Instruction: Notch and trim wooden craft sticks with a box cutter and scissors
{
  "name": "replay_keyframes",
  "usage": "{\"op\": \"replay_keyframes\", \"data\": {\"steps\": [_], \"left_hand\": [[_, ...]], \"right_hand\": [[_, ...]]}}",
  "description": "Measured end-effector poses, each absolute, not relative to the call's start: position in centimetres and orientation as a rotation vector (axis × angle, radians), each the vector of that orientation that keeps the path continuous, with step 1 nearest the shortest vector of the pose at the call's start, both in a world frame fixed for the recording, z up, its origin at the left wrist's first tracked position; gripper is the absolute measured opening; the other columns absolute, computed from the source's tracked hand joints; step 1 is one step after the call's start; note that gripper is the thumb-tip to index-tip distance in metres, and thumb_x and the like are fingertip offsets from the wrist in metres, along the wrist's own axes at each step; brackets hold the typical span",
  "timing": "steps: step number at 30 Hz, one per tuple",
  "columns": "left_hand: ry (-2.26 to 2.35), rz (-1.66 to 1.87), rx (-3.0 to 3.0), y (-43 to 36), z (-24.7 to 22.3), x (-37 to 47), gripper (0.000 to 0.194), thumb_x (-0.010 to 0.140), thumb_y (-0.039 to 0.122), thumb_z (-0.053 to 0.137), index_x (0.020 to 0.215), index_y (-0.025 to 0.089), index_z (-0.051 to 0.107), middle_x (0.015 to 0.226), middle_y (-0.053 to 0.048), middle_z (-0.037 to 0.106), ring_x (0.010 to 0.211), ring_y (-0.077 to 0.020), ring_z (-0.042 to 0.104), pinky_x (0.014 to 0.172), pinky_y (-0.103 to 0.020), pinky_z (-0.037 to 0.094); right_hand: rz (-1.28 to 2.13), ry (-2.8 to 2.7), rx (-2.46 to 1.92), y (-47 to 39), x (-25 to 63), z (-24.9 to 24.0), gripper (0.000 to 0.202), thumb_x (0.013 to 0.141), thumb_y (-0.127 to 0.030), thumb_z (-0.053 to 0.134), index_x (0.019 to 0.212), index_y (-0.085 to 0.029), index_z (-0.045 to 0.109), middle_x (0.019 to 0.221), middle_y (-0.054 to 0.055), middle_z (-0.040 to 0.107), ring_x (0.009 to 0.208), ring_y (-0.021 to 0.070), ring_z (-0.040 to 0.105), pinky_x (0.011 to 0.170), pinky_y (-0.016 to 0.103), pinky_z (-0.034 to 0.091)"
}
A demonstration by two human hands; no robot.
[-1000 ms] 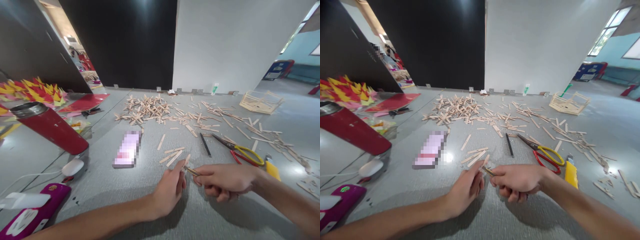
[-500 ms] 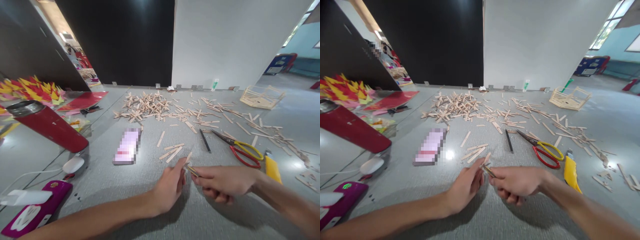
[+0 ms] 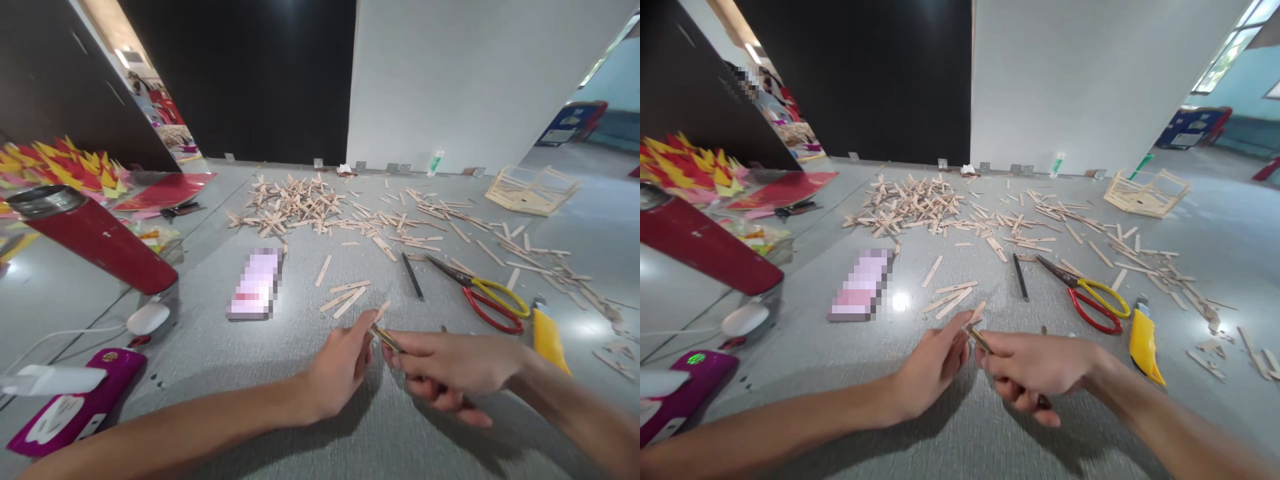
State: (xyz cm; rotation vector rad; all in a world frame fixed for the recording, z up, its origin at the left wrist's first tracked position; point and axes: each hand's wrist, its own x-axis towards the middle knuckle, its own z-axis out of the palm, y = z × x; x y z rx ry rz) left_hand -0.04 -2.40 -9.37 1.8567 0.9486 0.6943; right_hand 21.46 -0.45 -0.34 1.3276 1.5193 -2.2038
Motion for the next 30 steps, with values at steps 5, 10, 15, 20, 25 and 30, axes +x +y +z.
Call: {"op": "replay_keyframes", "data": {"steps": [5, 10, 15, 20, 25, 30], "left_hand": [[0.939, 0.689, 1.833, -2.5, -9.6, 0.0, 0.045, 0.1, 0.021, 0.058, 0.145, 0.022, 0.052, 0.084, 0.0, 0.068, 0.071, -0.0176, 0.056, 0.069, -0.028, 0.048], [0.95, 0.671, 1.808, -2.3, -9.3, 0.1, 0.056, 0.101, 0.014, 0.05, 0.157, 0.023, 0.047, 0.083, 0.0, 0.068, 0.069, -0.0166, 0.057, 0.068, -0.027, 0.046], [0.966, 0.678, 1.784, -2.2, -9.0, 0.0, 0.056, 0.107, 0.018, 0.046, 0.163, 0.023, 0.042, 0.08, 0.002, 0.066, 0.064, -0.0154, 0.056, 0.065, -0.026, 0.044], [1.024, 0.764, 1.763, -2.4, -9.4, 0.0, 0.069, 0.113, 0.03, 0.04, 0.173, 0.016, 0.008, 0.083, 0.0, 0.068, 0.067, -0.0171, 0.057, 0.07, -0.03, 0.047], [1.236, 0.717, 1.784, -2.6, -9.3, 0.4, 0.066, 0.113, 0.038, 0.034, 0.172, 0.017, 0.013, 0.073, 0.003, 0.063, 0.059, -0.0189, 0.055, 0.065, -0.031, 0.043], [1.363, 0.636, 1.798, -2.5, -8.5, 0.6, 0.063, 0.112, 0.041, 0.036, 0.17, 0.021, 0.019, 0.068, 0.005, 0.061, 0.058, -0.0211, 0.055, 0.064, -0.031, 0.038]], "right_hand": [[-2.161, 1.707, 1.313, -2.3, 20.3, -1.6, 0.042, 0.112, -0.054, 0.05, 0.138, -0.024, 0.037, 0.076, -0.011, 0.043, 0.049, 0.0044, 0.039, 0.047, 0.012, 0.041], [-2.119, 1.745, 1.344, -3.8, 19.9, -2.4, 0.044, 0.117, -0.05, 0.036, 0.149, -0.02, 0.03, 0.071, -0.011, 0.047, 0.05, 0.0105, 0.06, 0.047, 0.017, 0.048], [-2.256, 1.645, 1.388, -3.2, 20.0, -2.3, 0.017, 0.117, -0.042, 0.038, 0.122, -0.025, 0.04, 0.071, -0.012, 0.05, 0.043, 0.0076, 0.055, 0.042, 0.016, 0.048], [-2.417, 1.582, 1.589, -2.1, 20.6, -1.6, 0.028, 0.114, -0.042, 0.043, 0.092, -0.025, 0.045, 0.064, -0.012, 0.039, 0.042, 0.0055, 0.029, 0.038, 0.016, 0.049], [-2.569, 1.372, 1.686, -1.9, 21.6, -1.2, 0.027, 0.115, -0.032, 0.038, 0.095, -0.024, 0.053, 0.057, -0.014, 0.03, 0.042, 0.0066, 0.012, 0.032, 0.011, 0.023], [-2.637, 1.278, 1.728, -3.1, 21.4, -1.9, 0.03, 0.117, -0.032, 0.035, 0.093, -0.025, 0.05, 0.061, -0.013, 0.034, 0.044, 0.0064, 0.011, 0.034, 0.013, 0.018]]}}
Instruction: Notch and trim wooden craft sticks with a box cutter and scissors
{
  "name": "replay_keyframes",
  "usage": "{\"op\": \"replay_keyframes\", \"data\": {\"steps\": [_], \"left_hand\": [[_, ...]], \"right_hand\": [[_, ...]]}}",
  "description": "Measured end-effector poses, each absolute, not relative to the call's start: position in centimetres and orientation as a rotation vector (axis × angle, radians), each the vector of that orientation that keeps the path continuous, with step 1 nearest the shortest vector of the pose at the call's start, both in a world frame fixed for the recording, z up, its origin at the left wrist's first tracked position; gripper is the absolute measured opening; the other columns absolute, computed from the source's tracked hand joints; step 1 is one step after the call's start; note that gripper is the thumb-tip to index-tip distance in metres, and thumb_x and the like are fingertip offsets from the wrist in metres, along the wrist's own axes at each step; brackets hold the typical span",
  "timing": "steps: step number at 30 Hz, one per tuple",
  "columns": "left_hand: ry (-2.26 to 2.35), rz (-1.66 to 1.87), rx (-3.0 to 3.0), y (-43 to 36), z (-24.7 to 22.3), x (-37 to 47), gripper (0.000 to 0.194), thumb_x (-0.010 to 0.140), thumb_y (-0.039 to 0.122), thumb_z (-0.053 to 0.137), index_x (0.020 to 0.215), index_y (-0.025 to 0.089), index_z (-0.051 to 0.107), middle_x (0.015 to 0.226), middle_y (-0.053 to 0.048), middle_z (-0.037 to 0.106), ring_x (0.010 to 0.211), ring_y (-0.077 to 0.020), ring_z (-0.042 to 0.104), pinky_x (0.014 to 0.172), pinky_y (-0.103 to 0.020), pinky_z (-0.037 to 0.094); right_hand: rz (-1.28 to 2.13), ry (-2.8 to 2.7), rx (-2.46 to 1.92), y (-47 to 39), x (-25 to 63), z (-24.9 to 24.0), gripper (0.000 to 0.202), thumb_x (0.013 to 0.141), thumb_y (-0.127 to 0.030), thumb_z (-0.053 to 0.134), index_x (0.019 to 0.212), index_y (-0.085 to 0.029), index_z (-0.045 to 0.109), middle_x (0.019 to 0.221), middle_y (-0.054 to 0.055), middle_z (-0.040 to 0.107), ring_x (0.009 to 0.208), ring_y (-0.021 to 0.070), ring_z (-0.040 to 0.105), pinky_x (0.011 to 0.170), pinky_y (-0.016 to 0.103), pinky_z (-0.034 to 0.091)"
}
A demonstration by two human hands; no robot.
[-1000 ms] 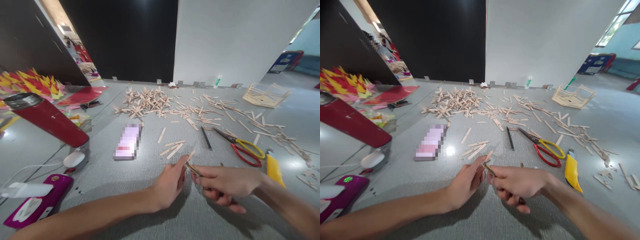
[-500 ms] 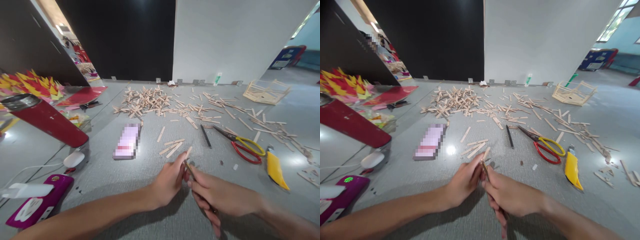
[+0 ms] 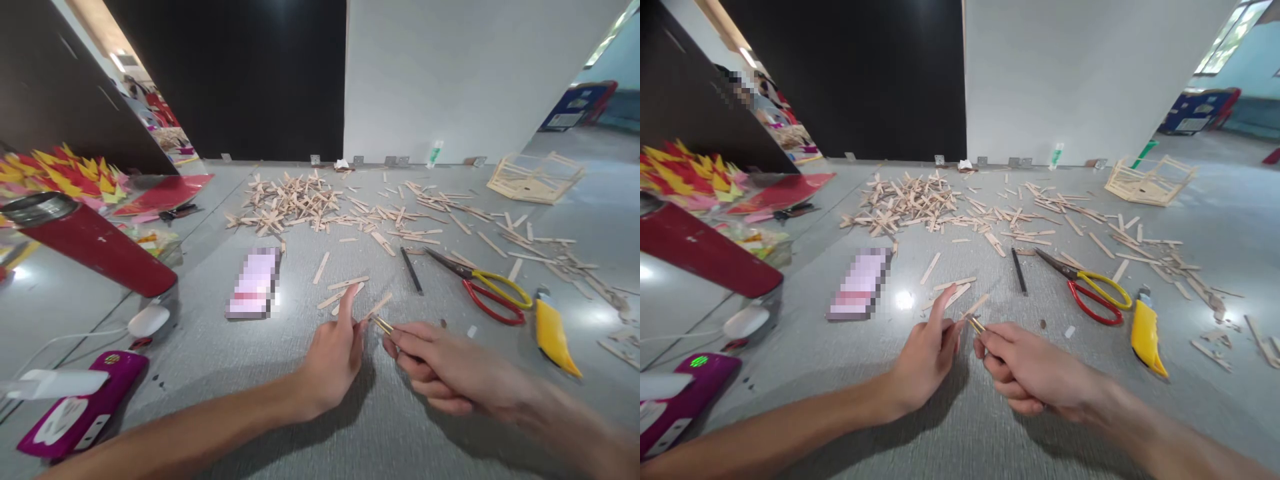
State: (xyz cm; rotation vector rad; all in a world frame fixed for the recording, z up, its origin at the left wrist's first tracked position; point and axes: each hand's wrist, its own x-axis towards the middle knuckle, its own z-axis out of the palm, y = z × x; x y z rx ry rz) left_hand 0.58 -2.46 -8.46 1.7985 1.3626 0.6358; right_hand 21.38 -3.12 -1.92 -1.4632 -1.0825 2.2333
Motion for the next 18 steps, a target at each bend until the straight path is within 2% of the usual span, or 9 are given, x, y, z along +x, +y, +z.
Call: {"op": "replay_keyframes", "data": {"steps": [6, 8, 10, 12, 13, 18], "left_hand": [[1.391, 0.69, 1.772, -2.4, -8.2, 0.7, 0.049, 0.112, 0.041, 0.036, 0.155, 0.017, 0.038, 0.063, 0.007, 0.055, 0.056, -0.0202, 0.051, 0.062, -0.03, 0.035], [1.371, 0.715, 1.773, -2.3, -8.1, 0.5, 0.04, 0.112, 0.041, 0.035, 0.141, 0.016, 0.047, 0.066, 0.006, 0.057, 0.057, -0.0189, 0.052, 0.062, -0.03, 0.037], [1.33, 0.73, 1.792, -2.1, -8.0, 0.4, 0.033, 0.112, 0.042, 0.033, 0.113, 0.019, 0.057, 0.067, 0.004, 0.057, 0.057, -0.0167, 0.051, 0.063, -0.029, 0.038], [1.277, 0.738, 1.829, -1.9, -8.0, 0.3, 0.038, 0.111, 0.042, 0.032, 0.086, 0.023, 0.052, 0.065, 0.003, 0.054, 0.057, -0.0149, 0.048, 0.063, -0.029, 0.038], [1.253, 0.741, 1.847, -1.8, -8.1, 0.3, 0.04, 0.11, 0.041, 0.032, 0.078, 0.024, 0.047, 0.064, 0.004, 0.051, 0.057, -0.0143, 0.046, 0.063, -0.028, 0.037], [1.188, 0.76, 1.92, -1.9, -8.6, 0.3, 0.035, 0.107, 0.036, 0.032, 0.074, 0.025, 0.037, 0.064, 0.005, 0.044, 0.057, -0.0133, 0.038, 0.059, -0.027, 0.032]], "right_hand": [[2.205, -1.098, -1.396, -4.3, 19.6, -3.3, 0.021, 0.113, -0.041, 0.046, 0.097, -0.027, 0.045, 0.061, -0.014, 0.03, 0.048, 0.0083, 0.012, 0.037, 0.013, 0.02], [2.184, -1.156, -1.414, -3.6, 19.8, -3.0, 0.023, 0.113, -0.042, 0.046, 0.096, -0.026, 0.047, 0.061, -0.014, 0.031, 0.047, 0.0075, 0.012, 0.037, 0.013, 0.02], [2.138, -1.26, -1.447, -2.8, 20.3, -2.5, 0.027, 0.113, -0.04, 0.041, 0.093, -0.024, 0.05, 0.061, -0.013, 0.034, 0.044, 0.0064, 0.018, 0.036, 0.013, 0.024], [2.087, -1.344, -1.481, -2.5, 20.5, -2.2, 0.029, 0.113, -0.04, 0.041, 0.09, -0.024, 0.05, 0.061, -0.012, 0.036, 0.043, 0.0062, 0.024, 0.036, 0.014, 0.032], [2.09, -1.348, -1.491, -2.6, 20.5, -2.2, 0.029, 0.113, -0.042, 0.042, 0.09, -0.025, 0.049, 0.061, -0.012, 0.037, 0.042, 0.0062, 0.026, 0.036, 0.014, 0.035], [2.17, -1.308, -1.529, -3.9, 19.7, -2.6, 0.026, 0.114, -0.048, 0.041, 0.098, -0.028, 0.043, 0.064, -0.013, 0.039, 0.04, 0.0056, 0.023, 0.033, 0.012, 0.034]]}}
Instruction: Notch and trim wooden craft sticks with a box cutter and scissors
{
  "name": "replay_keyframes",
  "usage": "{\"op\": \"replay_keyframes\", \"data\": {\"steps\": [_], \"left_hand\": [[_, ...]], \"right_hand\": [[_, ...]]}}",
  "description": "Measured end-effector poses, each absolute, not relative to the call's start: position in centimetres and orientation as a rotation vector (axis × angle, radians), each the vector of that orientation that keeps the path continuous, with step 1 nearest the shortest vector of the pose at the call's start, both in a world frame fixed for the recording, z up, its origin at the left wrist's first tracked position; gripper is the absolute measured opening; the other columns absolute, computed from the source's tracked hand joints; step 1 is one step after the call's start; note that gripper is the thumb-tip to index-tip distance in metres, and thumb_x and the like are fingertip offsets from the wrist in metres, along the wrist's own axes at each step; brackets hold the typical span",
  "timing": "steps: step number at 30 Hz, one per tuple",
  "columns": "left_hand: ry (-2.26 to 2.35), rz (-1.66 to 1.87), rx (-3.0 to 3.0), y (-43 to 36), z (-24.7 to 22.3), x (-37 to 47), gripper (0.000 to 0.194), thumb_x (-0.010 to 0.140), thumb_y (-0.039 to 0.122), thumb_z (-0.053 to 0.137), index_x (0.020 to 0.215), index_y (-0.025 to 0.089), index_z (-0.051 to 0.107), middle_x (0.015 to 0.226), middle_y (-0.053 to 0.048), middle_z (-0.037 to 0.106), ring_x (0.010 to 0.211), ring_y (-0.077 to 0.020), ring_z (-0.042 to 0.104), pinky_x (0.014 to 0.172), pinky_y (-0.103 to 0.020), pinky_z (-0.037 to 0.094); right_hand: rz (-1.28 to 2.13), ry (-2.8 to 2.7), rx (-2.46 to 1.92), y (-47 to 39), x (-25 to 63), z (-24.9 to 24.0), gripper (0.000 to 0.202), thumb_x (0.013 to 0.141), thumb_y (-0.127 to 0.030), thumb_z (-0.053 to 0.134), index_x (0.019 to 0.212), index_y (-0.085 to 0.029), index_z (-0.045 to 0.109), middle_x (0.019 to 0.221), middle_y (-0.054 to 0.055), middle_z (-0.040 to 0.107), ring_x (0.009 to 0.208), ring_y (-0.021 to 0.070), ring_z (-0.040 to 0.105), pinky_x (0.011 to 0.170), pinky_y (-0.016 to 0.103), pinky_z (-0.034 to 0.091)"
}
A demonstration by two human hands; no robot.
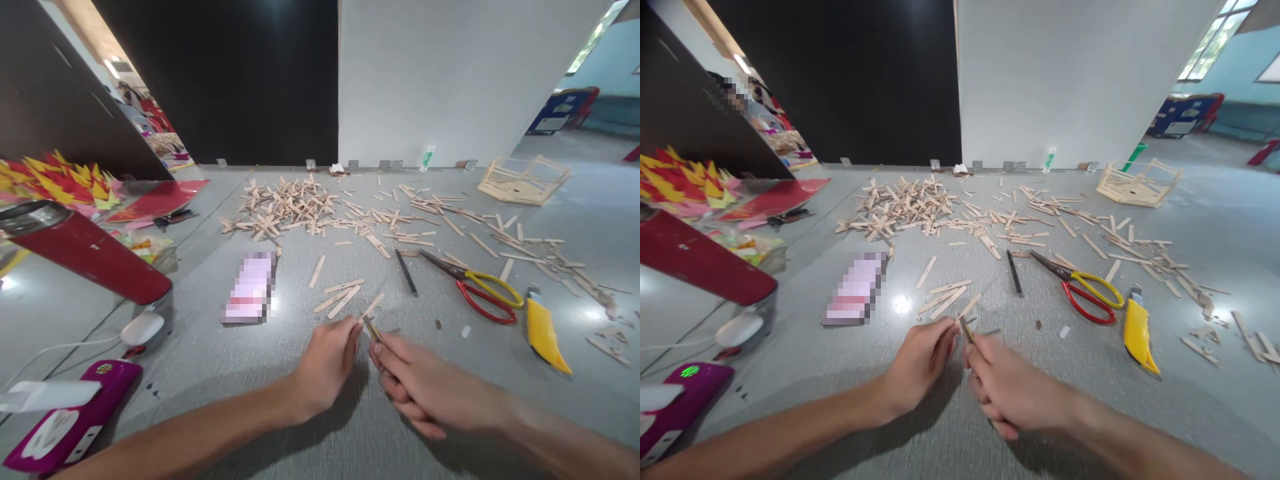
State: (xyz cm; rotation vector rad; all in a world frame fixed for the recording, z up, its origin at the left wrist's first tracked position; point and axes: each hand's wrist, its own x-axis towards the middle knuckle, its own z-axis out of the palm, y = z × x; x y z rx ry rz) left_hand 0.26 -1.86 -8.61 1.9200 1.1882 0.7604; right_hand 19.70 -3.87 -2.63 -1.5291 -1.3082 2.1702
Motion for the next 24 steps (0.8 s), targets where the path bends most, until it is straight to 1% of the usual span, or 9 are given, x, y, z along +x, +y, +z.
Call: {"op": "replay_keyframes", "data": {"steps": [3, 5, 7, 10, 13, 16, 19, 22, 24], "left_hand": [[1.171, 0.75, 1.957, -2.2, -8.7, 0.3, 0.032, 0.106, 0.032, 0.035, 0.075, 0.024, 0.04, 0.065, 0.004, 0.046, 0.058, -0.0136, 0.038, 0.06, -0.028, 0.032], [1.163, 0.736, 1.976, -2.3, -8.8, 0.3, 0.031, 0.106, 0.031, 0.037, 0.076, 0.024, 0.044, 0.065, 0.004, 0.047, 0.058, -0.0138, 0.039, 0.06, -0.028, 0.033], [1.164, 0.727, 1.987, -2.3, -8.8, 0.3, 0.031, 0.107, 0.03, 0.037, 0.077, 0.024, 0.045, 0.064, 0.005, 0.046, 0.057, -0.0137, 0.039, 0.06, -0.027, 0.034], [1.168, 0.723, 2.004, -2.2, -9.0, 0.2, 0.034, 0.108, 0.03, 0.033, 0.076, 0.024, 0.044, 0.064, 0.005, 0.044, 0.057, -0.0137, 0.038, 0.06, -0.027, 0.034], [1.162, 0.705, 2.03, -2.1, -9.1, 0.2, 0.033, 0.107, 0.029, 0.034, 0.077, 0.023, 0.047, 0.068, 0.003, 0.051, 0.06, -0.0146, 0.043, 0.063, -0.028, 0.036], [1.178, 0.675, 2.046, -2.1, -9.0, 0.2, 0.031, 0.107, 0.028, 0.037, 0.081, 0.023, 0.053, 0.07, 0.001, 0.056, 0.062, -0.0158, 0.047, 0.064, -0.028, 0.037], [1.224, 0.654, 2.052, -2.2, -8.6, 0.3, 0.032, 0.108, 0.026, 0.036, 0.083, 0.022, 0.056, 0.066, 0.001, 0.055, 0.058, -0.0159, 0.045, 0.062, -0.028, 0.035], [1.264, 0.639, 2.063, -2.1, -8.2, 0.3, 0.034, 0.109, 0.024, 0.034, 0.088, 0.021, 0.06, 0.066, 0.001, 0.058, 0.055, -0.0159, 0.045, 0.061, -0.028, 0.036], [1.281, 0.632, 2.085, -2.0, -8.0, 0.2, 0.034, 0.11, 0.023, 0.034, 0.094, 0.021, 0.064, 0.069, -0.001, 0.063, 0.057, -0.0166, 0.05, 0.062, -0.028, 0.037]], "right_hand": [[2.263, -1.343, -1.535, -3.1, 20.6, -1.6, 0.02, 0.117, -0.041, 0.037, 0.104, -0.028, 0.045, 0.065, -0.012, 0.042, 0.041, 0.006, 0.023, 0.032, 0.011, 0.03], [2.502, -1.263, -1.602, -2.1, 21.2, -0.8, 0.024, 0.117, -0.035, 0.036, 0.095, -0.028, 0.043, 0.059, -0.013, 0.035, 0.04, 0.0057, 0.013, 0.031, 0.01, 0.02], [2.546, -1.203, -1.6, -1.7, 21.3, -0.6, 0.028, 0.118, -0.033, 0.031, 0.092, -0.029, 0.04, 0.056, -0.014, 0.031, 0.041, 0.0064, 0.008, 0.033, 0.01, 0.014], [2.416, -1.178, -1.557, -2.4, 20.4, -1.5, 0.03, 0.12, -0.036, 0.026, 0.094, -0.029, 0.039, 0.059, -0.013, 0.036, 0.041, 0.0065, 0.012, 0.035, 0.012, 0.017], [2.367, -1.223, -1.553, -3.0, 20.1, -2.1, 0.029, 0.12, -0.036, 0.025, 0.096, -0.029, 0.039, 0.062, -0.013, 0.038, 0.041, 0.0062, 0.015, 0.036, 0.013, 0.021], [2.485, -1.223, -1.607, -2.1, 21.0, -1.5, 0.027, 0.12, -0.034, 0.029, 0.097, -0.029, 0.043, 0.059, -0.013, 0.035, 0.041, 0.0068, 0.012, 0.035, 0.012, 0.016], [2.582, -1.158, -1.522, -0.8, 21.8, -0.9, 0.025, 0.119, -0.035, 0.037, 0.095, -0.029, 0.043, 0.056, -0.014, 0.031, 0.043, 0.007, 0.009, 0.035, 0.011, 0.013], [2.533, -1.079, -1.444, -0.7, 21.8, -1.1, 0.03, 0.119, -0.034, 0.032, 0.093, -0.027, 0.044, 0.057, -0.013, 0.031, 0.044, 0.0069, 0.009, 0.035, 0.011, 0.014], [2.472, -1.013, -1.428, -1.2, 21.7, -1.2, 0.033, 0.119, -0.032, 0.03, 0.09, -0.026, 0.045, 0.056, -0.013, 0.029, 0.044, 0.0071, 0.007, 0.034, 0.011, 0.013]]}}
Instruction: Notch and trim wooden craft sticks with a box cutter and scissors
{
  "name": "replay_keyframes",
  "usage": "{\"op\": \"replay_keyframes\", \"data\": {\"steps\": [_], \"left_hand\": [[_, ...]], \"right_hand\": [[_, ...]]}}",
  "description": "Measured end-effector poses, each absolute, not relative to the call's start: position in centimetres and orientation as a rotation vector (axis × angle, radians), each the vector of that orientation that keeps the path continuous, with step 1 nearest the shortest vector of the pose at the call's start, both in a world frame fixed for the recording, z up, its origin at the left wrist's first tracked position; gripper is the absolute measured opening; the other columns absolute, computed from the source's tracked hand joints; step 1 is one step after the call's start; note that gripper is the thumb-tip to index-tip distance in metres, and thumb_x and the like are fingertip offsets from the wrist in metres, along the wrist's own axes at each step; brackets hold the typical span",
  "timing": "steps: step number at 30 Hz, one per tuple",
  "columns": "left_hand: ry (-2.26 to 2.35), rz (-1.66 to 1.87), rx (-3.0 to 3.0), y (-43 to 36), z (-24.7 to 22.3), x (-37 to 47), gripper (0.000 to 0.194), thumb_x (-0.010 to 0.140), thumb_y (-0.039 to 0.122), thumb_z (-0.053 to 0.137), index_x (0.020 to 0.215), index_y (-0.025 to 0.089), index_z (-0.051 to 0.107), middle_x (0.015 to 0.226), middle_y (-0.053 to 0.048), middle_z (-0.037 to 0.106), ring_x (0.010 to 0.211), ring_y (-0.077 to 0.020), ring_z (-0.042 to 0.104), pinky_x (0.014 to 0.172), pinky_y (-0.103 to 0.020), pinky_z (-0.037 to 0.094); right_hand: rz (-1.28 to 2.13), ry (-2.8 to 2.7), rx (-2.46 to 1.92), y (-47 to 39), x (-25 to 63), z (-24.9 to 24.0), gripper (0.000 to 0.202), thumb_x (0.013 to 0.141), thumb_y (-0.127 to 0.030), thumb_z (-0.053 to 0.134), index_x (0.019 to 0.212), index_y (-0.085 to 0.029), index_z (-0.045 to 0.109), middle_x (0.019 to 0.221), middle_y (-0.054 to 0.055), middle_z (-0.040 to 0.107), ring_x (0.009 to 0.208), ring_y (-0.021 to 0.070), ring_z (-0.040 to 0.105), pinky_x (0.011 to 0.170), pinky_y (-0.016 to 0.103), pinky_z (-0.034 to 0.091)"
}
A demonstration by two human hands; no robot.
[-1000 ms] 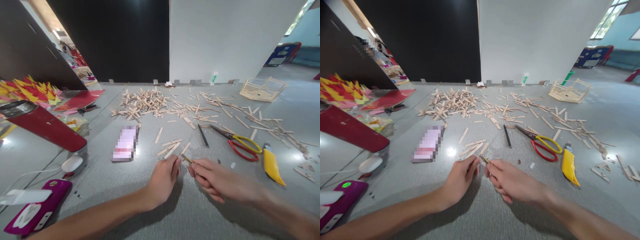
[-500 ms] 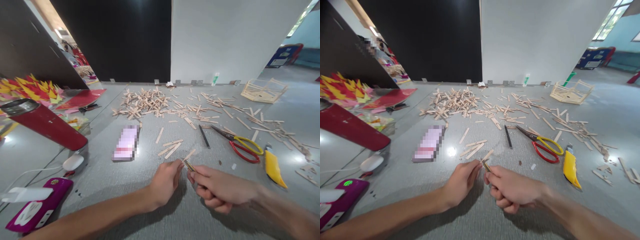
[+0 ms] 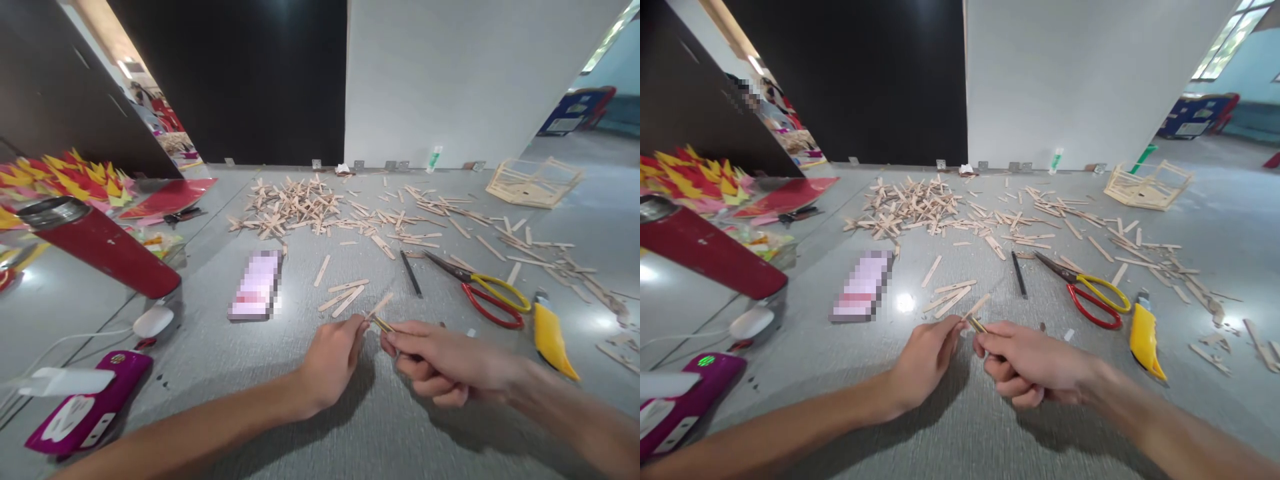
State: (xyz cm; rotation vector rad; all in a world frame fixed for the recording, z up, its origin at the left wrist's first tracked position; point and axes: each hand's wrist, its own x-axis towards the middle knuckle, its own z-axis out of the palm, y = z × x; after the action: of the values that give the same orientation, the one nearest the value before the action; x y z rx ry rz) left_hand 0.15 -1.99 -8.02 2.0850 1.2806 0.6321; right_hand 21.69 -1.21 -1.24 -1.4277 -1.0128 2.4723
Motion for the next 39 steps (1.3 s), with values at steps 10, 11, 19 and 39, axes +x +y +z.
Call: {"op": "replay_keyframes", "data": {"steps": [10, 11, 19, 39], "left_hand": [[1.37, 0.633, 2.112, -1.3, -8.3, 0.6, 0.035, 0.109, 0.026, 0.043, 0.081, 0.022, 0.065, 0.068, -0.002, 0.067, 0.059, -0.0191, 0.056, 0.063, -0.03, 0.036], [1.387, 0.639, 2.099, -1.3, -8.4, 0.7, 0.035, 0.108, 0.026, 0.044, 0.079, 0.022, 0.064, 0.066, -0.002, 0.066, 0.058, -0.019, 0.056, 0.062, -0.03, 0.036], [1.437, 0.759, 1.921, -0.2, -8.2, 0.2, 0.034, 0.107, 0.025, 0.041, 0.084, 0.02, 0.066, 0.073, -0.005, 0.067, 0.066, -0.0214, 0.06, 0.066, -0.032, 0.041], [1.017, 0.757, 1.798, -3.0, 3.0, -1.9, 0.044, 0.115, 0.049, 0.042, 0.103, 0.02, 0.073, 0.061, 0.008, 0.038, 0.054, -0.0124, 0.034, 0.051, -0.026, 0.029]], "right_hand": [[2.215, -0.846, -1.483, -4.1, 19.7, -1.3, 0.04, 0.118, -0.028, 0.028, 0.081, -0.025, 0.04, 0.056, -0.013, 0.026, 0.047, 0.0084, 0.006, 0.037, 0.016, 0.007], [2.198, -0.822, -1.475, -4.4, 19.3, -1.5, 0.039, 0.118, -0.028, 0.029, 0.081, -0.025, 0.04, 0.057, -0.013, 0.026, 0.047, 0.0083, 0.006, 0.038, 0.016, 0.007], [2.144, -0.855, -1.625, -8.9, 18.3, -1.8, 0.029, 0.106, -0.056, 0.051, 0.098, -0.028, 0.048, 0.061, -0.012, 0.036, 0.043, 0.0061, 0.016, 0.039, 0.019, 0.011], [0.827, -1.702, -1.788, -3.6, 23.7, -5.6, 0.018, 0.104, -0.045, 0.05, 0.099, -0.029, 0.055, 0.067, -0.003, 0.05, 0.062, 0.0236, 0.052, 0.066, 0.034, 0.034]]}}
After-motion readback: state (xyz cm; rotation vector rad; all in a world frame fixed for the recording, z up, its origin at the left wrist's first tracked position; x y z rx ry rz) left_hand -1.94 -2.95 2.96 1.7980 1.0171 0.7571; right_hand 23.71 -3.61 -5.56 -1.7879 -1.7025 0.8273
